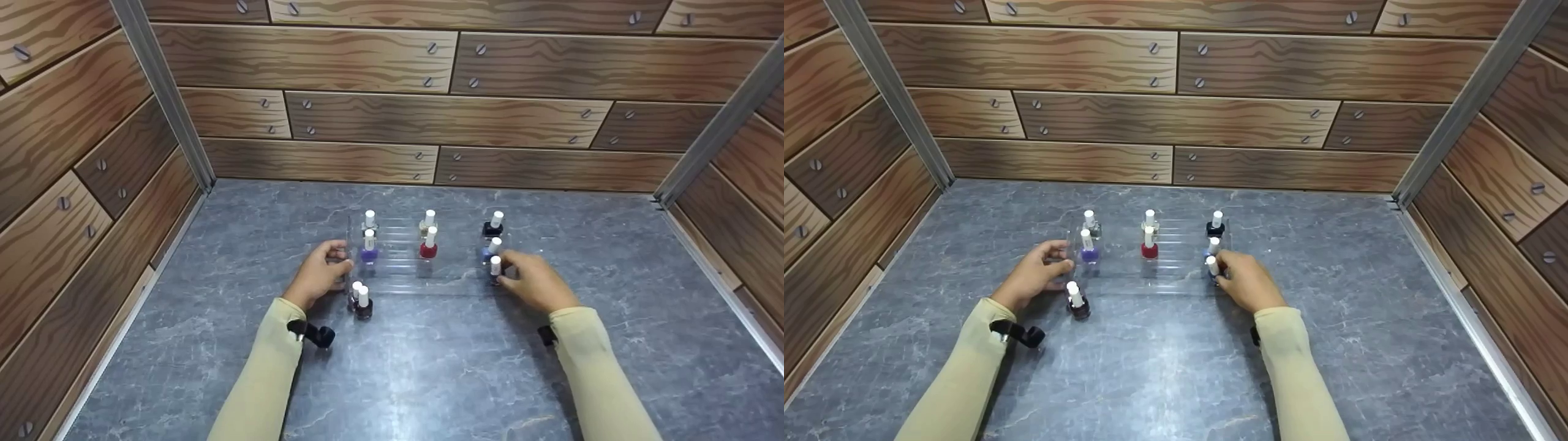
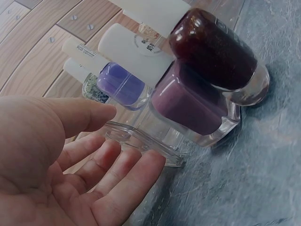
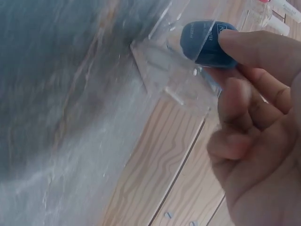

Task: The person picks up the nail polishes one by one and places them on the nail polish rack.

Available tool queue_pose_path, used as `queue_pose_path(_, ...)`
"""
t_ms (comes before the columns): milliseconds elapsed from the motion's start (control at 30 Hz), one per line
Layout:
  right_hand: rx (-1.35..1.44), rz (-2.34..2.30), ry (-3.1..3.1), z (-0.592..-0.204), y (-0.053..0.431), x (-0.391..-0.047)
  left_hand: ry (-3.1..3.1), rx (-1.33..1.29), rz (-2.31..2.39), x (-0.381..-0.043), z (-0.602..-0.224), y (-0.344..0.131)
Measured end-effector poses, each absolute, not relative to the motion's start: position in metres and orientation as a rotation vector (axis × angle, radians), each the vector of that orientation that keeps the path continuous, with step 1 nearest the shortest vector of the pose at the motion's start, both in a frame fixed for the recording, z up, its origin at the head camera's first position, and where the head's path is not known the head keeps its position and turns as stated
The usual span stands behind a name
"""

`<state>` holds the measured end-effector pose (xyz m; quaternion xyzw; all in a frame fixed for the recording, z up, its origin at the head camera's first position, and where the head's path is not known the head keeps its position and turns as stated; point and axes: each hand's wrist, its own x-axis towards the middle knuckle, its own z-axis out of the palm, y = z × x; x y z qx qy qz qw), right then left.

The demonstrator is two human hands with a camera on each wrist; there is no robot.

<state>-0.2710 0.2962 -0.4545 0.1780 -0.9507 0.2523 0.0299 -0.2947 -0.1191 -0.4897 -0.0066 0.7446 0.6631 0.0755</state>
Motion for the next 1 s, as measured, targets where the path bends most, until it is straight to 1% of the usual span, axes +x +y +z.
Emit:
queue_pose_path(167,0.483,0.817,-2.976,-0.453,0.299,-0.269,2.229,-0.021,1.986,-0.292,-0.487,-0.118)
queue_pose_path(400,0.545,0.83,-2.917,-0.457,0.296,-0.271,2.219,-0.019,2.006,-0.293,-0.493,-0.12)
queue_pose_path(567,0.537,0.86,-2.922,-0.457,0.299,-0.271,2.214,-0.016,2.013,-0.293,-0.493,-0.119)
queue_pose_path(800,0.436,1.016,-2.92,-0.435,0.315,-0.266,2.207,-0.015,2.012,-0.294,-0.493,-0.118)
queue_pose_path(1000,0.337,1.124,-2.73,-0.418,0.323,-0.259,2.244,-0.018,1.984,-0.297,-0.493,-0.12)
